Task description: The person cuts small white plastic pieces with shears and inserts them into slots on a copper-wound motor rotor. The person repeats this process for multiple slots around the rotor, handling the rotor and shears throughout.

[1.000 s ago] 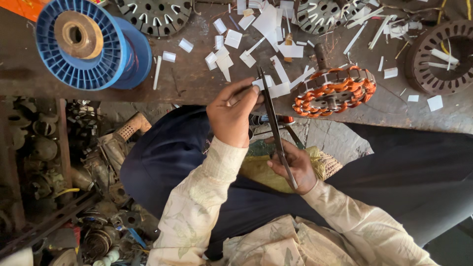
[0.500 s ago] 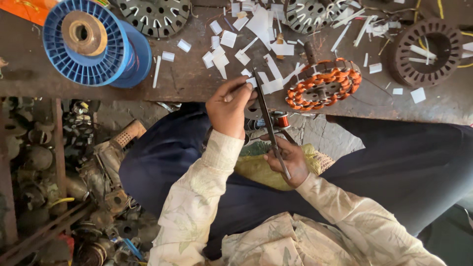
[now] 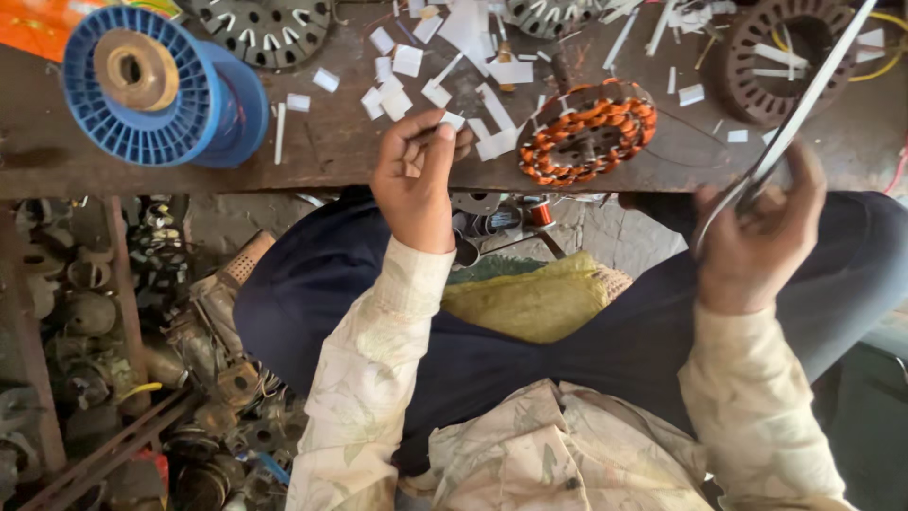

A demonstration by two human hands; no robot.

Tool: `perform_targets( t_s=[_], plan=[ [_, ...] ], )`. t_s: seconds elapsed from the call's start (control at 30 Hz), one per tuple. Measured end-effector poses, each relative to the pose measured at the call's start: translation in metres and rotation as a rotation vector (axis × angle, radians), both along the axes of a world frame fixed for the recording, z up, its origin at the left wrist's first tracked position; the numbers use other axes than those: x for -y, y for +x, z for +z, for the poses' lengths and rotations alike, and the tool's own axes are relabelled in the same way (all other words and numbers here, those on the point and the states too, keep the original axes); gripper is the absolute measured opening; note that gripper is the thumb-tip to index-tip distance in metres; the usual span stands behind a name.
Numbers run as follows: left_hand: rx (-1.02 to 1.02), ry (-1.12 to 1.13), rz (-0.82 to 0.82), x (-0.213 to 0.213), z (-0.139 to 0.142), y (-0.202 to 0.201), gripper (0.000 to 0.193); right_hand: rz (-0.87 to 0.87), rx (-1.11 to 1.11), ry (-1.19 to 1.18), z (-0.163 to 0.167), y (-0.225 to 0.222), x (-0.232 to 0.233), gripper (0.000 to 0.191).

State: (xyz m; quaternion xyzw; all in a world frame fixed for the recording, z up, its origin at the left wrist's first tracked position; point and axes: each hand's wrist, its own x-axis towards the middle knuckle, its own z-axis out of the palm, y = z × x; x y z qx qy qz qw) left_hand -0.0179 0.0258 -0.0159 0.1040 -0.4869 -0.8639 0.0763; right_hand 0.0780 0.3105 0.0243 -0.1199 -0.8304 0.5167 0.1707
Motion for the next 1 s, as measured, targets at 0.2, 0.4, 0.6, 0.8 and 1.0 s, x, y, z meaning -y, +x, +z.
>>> perform_targets(
  t_s=[0.2,0.4,0.6,0.8,1.0],
  plan=[
    [-0.21,-0.197,-0.057,-0.014,0.027,0.002,0.017,-0.14,0.254,0.584,0.005,-0.031,-0.056,0.062],
    [-0.164,-0.061,-0.099,-0.027,0.047,-0.004,0.025,0.087,0.037,1.005,0.017,-0.072,-0.063,0.033],
    [-0.079,0.029,-0.279,-0.037,0.054,-0.004,0.026,0.186,0.041,0.79,0.081,-0.084,-0.011,0.018],
    [-0.148,-0.11,-0.309,-0.047,0.056,-0.004,0.018,0.627,-0.204,0.41,0.095,-0.104,0.053,0.024],
    [-0.165,-0.422,-0.489,-0.038,0.06,0.011,0.014,0.652,-0.273,0.374,0.074,-0.084,0.041,0.022]
  ],
)
